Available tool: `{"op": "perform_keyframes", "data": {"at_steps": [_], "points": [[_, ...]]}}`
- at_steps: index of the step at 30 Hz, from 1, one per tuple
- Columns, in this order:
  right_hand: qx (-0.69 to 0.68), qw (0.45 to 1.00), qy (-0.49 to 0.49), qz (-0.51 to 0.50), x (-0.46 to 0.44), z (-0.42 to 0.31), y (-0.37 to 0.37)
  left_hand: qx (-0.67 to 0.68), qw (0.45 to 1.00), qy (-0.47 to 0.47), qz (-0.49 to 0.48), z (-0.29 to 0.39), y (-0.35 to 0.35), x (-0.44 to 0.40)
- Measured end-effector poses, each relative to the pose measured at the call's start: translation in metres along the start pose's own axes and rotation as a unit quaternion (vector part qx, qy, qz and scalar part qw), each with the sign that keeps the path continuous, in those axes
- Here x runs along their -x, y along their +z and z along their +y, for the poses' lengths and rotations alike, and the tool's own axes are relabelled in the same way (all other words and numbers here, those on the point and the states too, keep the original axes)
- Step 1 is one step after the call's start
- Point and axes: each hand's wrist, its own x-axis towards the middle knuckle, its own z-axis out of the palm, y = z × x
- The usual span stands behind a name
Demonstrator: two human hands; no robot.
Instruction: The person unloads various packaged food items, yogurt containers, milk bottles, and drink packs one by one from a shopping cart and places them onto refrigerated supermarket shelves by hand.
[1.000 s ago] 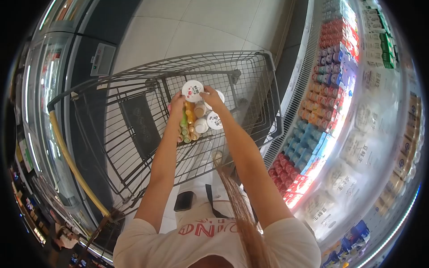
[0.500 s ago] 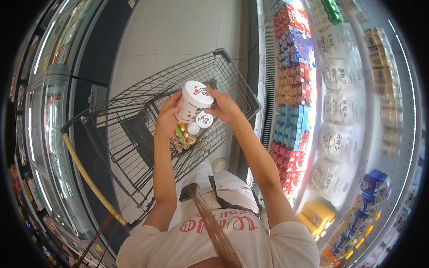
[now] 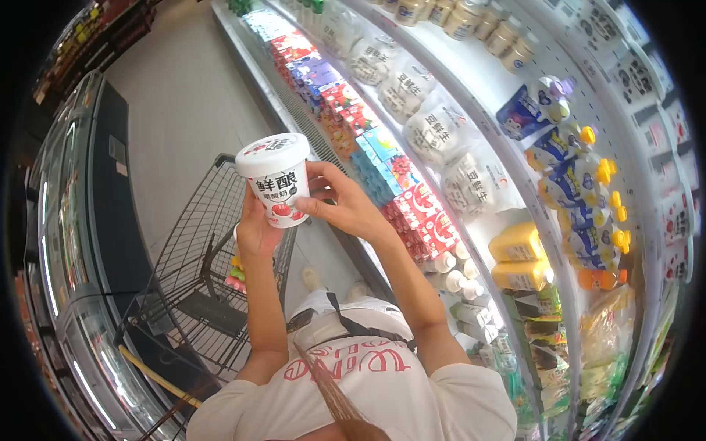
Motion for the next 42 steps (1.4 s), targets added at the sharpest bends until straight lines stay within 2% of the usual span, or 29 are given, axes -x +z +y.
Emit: {"op": "perform_keyframes", "data": {"at_steps": [2, 6, 8, 10, 12, 16, 18, 20, 21, 23, 24, 27, 30, 31, 34, 35, 38, 39, 42], "points": [[0.119, 0.988, -0.071, 0.063, 0.037, -0.017, -0.025, -0.035, 0.998, -0.019, -0.055, -0.024, 0.041, -0.006], [0.105, 0.972, -0.125, 0.171, 0.111, -0.061, -0.062, -0.067, 0.990, -0.051, -0.110, -0.077, 0.131, -0.015], [0.143, 0.952, -0.132, 0.237, 0.149, -0.090, -0.074, -0.054, 0.981, -0.074, -0.168, -0.107, 0.162, -0.021], [0.192, 0.913, -0.187, 0.308, 0.180, -0.100, -0.088, -0.072, 0.981, -0.067, -0.169, -0.129, 0.193, -0.021], [0.209, 0.878, -0.231, 0.364, 0.209, -0.121, -0.102, -0.097, 0.967, -0.063, -0.225, -0.153, 0.225, -0.029], [0.333, 0.756, -0.320, 0.464, 0.246, -0.179, -0.132, -0.157, 0.934, 0.006, -0.321, -0.175, 0.331, -0.041], [0.409, 0.674, -0.365, 0.495, 0.255, -0.211, -0.152, -0.123, 0.918, 0.022, -0.376, -0.186, 0.375, -0.059], [0.458, 0.624, -0.383, 0.504, 0.256, -0.249, -0.168, -0.123, 0.898, 0.057, -0.418, -0.194, 0.418, -0.076], [0.466, 0.615, -0.383, 0.507, 0.256, -0.264, -0.177, -0.165, 0.881, 0.094, -0.434, -0.200, 0.433, -0.089], [0.525, 0.562, -0.385, 0.511, 0.256, -0.286, -0.209, -0.245, 0.834, 0.162, -0.467, -0.211, 0.460, -0.114], [0.550, 0.542, -0.381, 0.509, 0.256, -0.294, -0.222, -0.273, 0.826, 0.164, -0.466, -0.217, 0.471, -0.122], [0.530, 0.566, -0.273, 0.569, 0.254, -0.305, -0.247, -0.359, 0.789, 0.159, -0.473, -0.233, 0.494, -0.149], [0.548, 0.549, -0.179, 0.605, 0.252, -0.308, -0.263, -0.402, 0.772, 0.141, -0.472, -0.251, 0.504, -0.164], [0.546, 0.536, -0.195, 0.614, 0.250, -0.308, -0.267, -0.394, 0.768, 0.151, -0.481, -0.256, 0.506, -0.169], [0.566, 0.503, -0.135, 0.639, 0.249, -0.311, -0.270, -0.455, 0.736, 0.148, -0.479, -0.256, 0.512, -0.170], [0.568, 0.500, -0.138, 0.639, 0.250, -0.312, -0.269, -0.461, 0.736, 0.154, -0.471, -0.264, 0.513, -0.176], [0.627, 0.424, -0.104, 0.645, 0.246, -0.306, -0.276, -0.526, 0.696, 0.215, -0.440, -0.275, 0.513, -0.178], [0.615, 0.434, -0.102, 0.651, 0.245, -0.305, -0.275, -0.510, 0.703, 0.222, -0.443, -0.270, 0.512, -0.173], [0.635, 0.421, -0.157, 0.629, 0.246, -0.295, -0.266, -0.562, 0.662, 0.215, -0.447, -0.258, 0.511, -0.164]]}}
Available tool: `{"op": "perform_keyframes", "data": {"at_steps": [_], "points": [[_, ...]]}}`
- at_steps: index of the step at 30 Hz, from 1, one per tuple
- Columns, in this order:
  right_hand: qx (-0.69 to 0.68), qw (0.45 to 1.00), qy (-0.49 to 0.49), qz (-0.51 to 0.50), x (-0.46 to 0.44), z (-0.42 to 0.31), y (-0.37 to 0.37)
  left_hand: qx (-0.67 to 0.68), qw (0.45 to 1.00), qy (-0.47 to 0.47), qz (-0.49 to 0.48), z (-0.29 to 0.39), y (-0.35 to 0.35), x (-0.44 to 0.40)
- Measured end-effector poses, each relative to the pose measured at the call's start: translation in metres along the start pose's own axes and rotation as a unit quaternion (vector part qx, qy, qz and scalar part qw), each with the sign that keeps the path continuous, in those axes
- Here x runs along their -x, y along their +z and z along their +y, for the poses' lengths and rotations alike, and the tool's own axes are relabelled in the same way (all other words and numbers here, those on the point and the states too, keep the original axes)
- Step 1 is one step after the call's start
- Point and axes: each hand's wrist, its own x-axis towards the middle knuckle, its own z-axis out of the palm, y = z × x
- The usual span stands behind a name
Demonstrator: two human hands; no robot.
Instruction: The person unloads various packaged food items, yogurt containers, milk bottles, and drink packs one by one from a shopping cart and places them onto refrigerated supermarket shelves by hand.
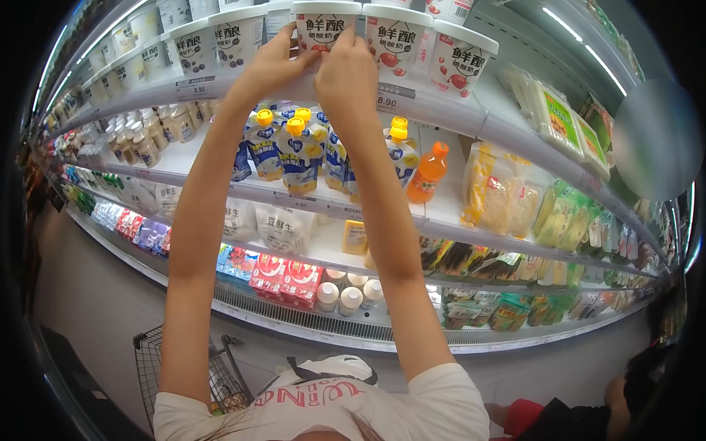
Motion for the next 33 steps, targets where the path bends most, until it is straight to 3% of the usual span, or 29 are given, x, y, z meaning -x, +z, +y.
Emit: {"op": "perform_keyframes", "data": {"at_steps": [3, 5, 7, 10, 14, 16, 20, 21, 24, 26, 28, 30, 31, 33], "points": [[-0.038, 0.979, -0.090, 0.178, 0.041, -0.029, -0.022, -0.036, 0.981, 0.069, 0.176, 0.014, 0.004, 0.029], [-0.176, 0.966, -0.073, 0.174, 0.097, -0.061, -0.054, 0.042, 0.971, 0.094, 0.214, 0.052, -0.009, 0.083], [-0.292, 0.948, -0.035, 0.121, 0.161, -0.081, -0.072, 0.134, 0.963, 0.054, 0.226, 0.066, -0.002, 0.145], [-0.300, 0.951, 0.052, 0.044, 0.230, -0.073, -0.059, 0.041, 0.988, 0.023, 0.147, 0.033, 0.001, 0.234], [-0.288, 0.940, 0.164, -0.085, 0.287, -0.059, -0.046, 0.094, 0.989, -0.113, 0.001, -0.002, 0.017, 0.298], [-0.280, 0.936, 0.186, -0.103, 0.319, -0.063, -0.042, 0.149, 0.971, -0.165, -0.086, -0.024, 0.034, 0.336], [-0.246, 0.904, 0.240, -0.253, 0.391, -0.059, -0.061, 0.307, 0.878, -0.274, -0.245, -0.065, 0.071, 0.444], [-0.211, 0.894, 0.236, -0.316, 0.411, -0.054, -0.067, 0.287, 0.872, -0.272, -0.289, -0.078, 0.075, 0.474], [-0.157, 0.810, 0.232, -0.515, 0.463, -0.034, -0.093, 0.251, 0.820, -0.290, -0.424, -0.093, 0.066, 0.536], [-0.140, 0.702, 0.282, -0.639, 0.472, -0.028, -0.113, 0.259, 0.756, -0.320, -0.509, -0.115, 0.058, 0.572], [-0.178, 0.721, 0.318, -0.589, 0.489, -0.027, -0.125, 0.251, 0.716, -0.344, -0.553, -0.120, 0.045, 0.580], [-0.180, 0.702, 0.307, -0.617, 0.496, -0.023, -0.123, 0.228, 0.703, -0.368, -0.564, -0.112, 0.027, 0.571], [-0.178, 0.694, 0.302, -0.629, 0.499, -0.018, -0.120, 0.173, 0.723, -0.312, -0.591, -0.111, 0.022, 0.567], [-0.190, 0.704, 0.270, -0.628, 0.511, -0.014, -0.107, 0.155, 0.719, -0.284, -0.615, -0.113, 0.017, 0.572]]}}
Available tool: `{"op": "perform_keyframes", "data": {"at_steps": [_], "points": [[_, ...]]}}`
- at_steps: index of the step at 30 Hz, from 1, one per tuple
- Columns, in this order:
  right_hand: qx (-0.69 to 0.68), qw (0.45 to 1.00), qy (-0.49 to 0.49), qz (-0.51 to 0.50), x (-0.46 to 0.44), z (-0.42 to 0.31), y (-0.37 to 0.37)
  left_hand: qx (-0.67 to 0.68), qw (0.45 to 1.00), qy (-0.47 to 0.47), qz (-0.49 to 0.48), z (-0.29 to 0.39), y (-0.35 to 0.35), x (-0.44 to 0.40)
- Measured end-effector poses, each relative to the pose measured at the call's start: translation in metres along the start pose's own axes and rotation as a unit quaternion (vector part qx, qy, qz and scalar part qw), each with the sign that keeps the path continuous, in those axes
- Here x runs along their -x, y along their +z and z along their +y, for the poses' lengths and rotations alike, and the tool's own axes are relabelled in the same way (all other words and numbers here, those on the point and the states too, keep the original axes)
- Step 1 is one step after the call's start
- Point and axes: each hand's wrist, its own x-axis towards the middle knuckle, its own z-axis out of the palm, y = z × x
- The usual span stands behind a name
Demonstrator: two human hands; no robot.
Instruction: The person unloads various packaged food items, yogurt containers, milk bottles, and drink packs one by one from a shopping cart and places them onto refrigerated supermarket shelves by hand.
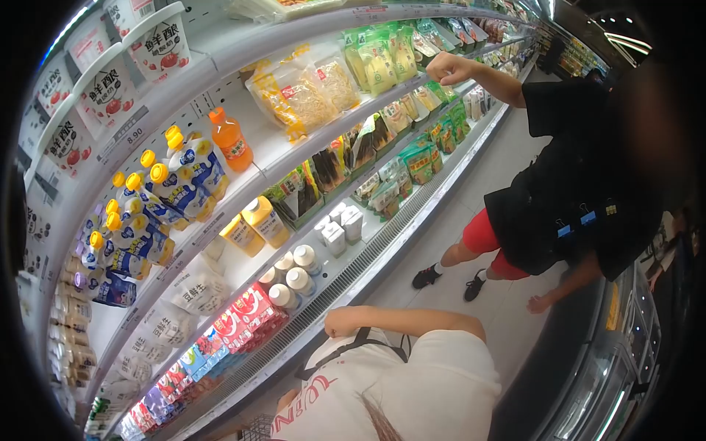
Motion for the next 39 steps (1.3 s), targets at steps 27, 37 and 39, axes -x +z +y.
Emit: {"op": "perform_keyframes", "data": {"at_steps": [27, 37, 39], "points": [[0.004, 0.995, -0.062, -0.072, -0.019, 0.014, -0.005, 0.159, 0.982, -0.066, 0.077, 0.037, 0.026, 0.022], [0.059, 0.988, 0.023, -0.141, -0.011, 0.018, -0.021, 0.114, 0.992, -0.009, -0.057, 0.054, 0.001, 0.004], [0.072, 0.982, 0.050, -0.167, -0.005, 0.018, -0.022, 0.064, 0.996, 0.001, -0.069, 0.060, -0.005, 0.012]]}}
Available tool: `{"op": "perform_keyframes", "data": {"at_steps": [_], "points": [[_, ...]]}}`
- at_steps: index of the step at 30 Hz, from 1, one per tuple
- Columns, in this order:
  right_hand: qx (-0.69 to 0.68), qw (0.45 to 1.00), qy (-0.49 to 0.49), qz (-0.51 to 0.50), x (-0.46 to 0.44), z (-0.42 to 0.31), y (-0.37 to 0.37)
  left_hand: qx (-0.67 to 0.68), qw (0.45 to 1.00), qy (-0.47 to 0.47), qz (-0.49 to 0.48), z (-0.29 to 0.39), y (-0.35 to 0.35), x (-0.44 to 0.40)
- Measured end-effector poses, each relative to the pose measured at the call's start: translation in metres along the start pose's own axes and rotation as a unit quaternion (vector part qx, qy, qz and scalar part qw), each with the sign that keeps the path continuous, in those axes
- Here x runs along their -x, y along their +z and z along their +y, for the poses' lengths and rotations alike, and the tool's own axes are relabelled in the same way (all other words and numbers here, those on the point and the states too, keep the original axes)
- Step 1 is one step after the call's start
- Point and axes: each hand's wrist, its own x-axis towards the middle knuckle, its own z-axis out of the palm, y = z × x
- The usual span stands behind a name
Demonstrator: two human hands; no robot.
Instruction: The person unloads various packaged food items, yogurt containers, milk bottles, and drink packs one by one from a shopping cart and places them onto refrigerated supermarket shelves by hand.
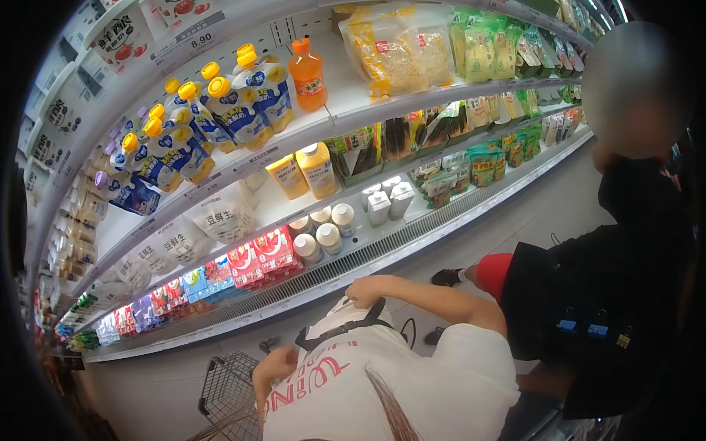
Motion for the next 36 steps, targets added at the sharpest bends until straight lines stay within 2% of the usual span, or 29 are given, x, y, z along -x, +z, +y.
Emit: {"op": "perform_keyframes", "data": {"at_steps": [3, 7, 10, 11, 12, 14, 15, 17, 18, 20, 24, 26, 29, 32, 33, 36], "points": [[0.018, 0.999, -0.028, 0.042, 0.015, -0.018, 0.013, 0.066, 0.996, -0.039, -0.050, -0.018, -0.001, 0.005], [0.007, 0.993, -0.097, 0.066, 0.030, -0.047, 0.022, 0.054, 0.998, -0.004, -0.029, -0.029, 0.005, 0.022], [-0.005, 0.989, -0.127, 0.080, 0.034, -0.059, 0.037, 0.022, 0.995, 0.089, 0.030, -0.057, 0.020, 0.030], [-0.002, 0.989, -0.126, 0.078, 0.039, -0.067, 0.039, 0.083, 0.994, 0.041, 0.052, -0.059, 0.028, 0.034], [-0.004, 0.989, -0.129, 0.075, 0.033, -0.070, 0.042, 0.112, 0.989, 0.053, 0.086, -0.062, 0.036, 0.038], [-0.018, 0.990, -0.116, 0.075, 0.033, -0.071, 0.056, 0.164, 0.974, 0.083, 0.134, -0.067, 0.053, 0.041], [-0.019, 0.991, -0.100, 0.092, 0.034, -0.076, 0.061, 0.213, 0.967, 0.044, 0.134, -0.061, 0.056, 0.045], [-0.042, 0.980, -0.081, 0.177, 0.031, -0.078, 0.084, 0.247, 0.958, 0.023, 0.146, -0.063, 0.067, 0.043], [-0.052, 0.979, -0.063, 0.189, 0.038, -0.087, 0.085, 0.259, 0.954, 0.011, 0.150, -0.063, 0.069, 0.045], [-0.061, 0.965, -0.099, 0.235, 0.043, -0.094, 0.090, 0.252, 0.960, -0.009, 0.123, -0.055, 0.065, 0.046], [-0.113, 0.964, -0.102, 0.217, 0.031, -0.086, 0.114, 0.244, 0.967, -0.011, 0.069, -0.070, 0.061, 0.037], [-0.139, 0.967, -0.114, 0.183, 0.034, -0.089, 0.109, 0.210, 0.976, -0.026, 0.060, -0.077, 0.060, 0.030], [-0.150, 0.964, -0.110, 0.191, 0.035, -0.091, 0.113, 0.253, 0.964, -0.036, 0.077, -0.068, 0.060, 0.029], [-0.170, 0.955, -0.023, 0.243, 0.040, -0.105, 0.112, 0.297, 0.947, 0.007, 0.119, -0.047, 0.069, 0.029], [-0.160, 0.949, -0.025, 0.270, 0.036, -0.102, 0.116, 0.291, 0.947, 0.018, 0.137, -0.053, 0.074, 0.024], [-0.266, 0.907, -0.018, 0.327, 0.020, -0.091, 0.115, 0.285, 0.937, 0.051, 0.195, -0.080, 0.084, 0.006]]}}
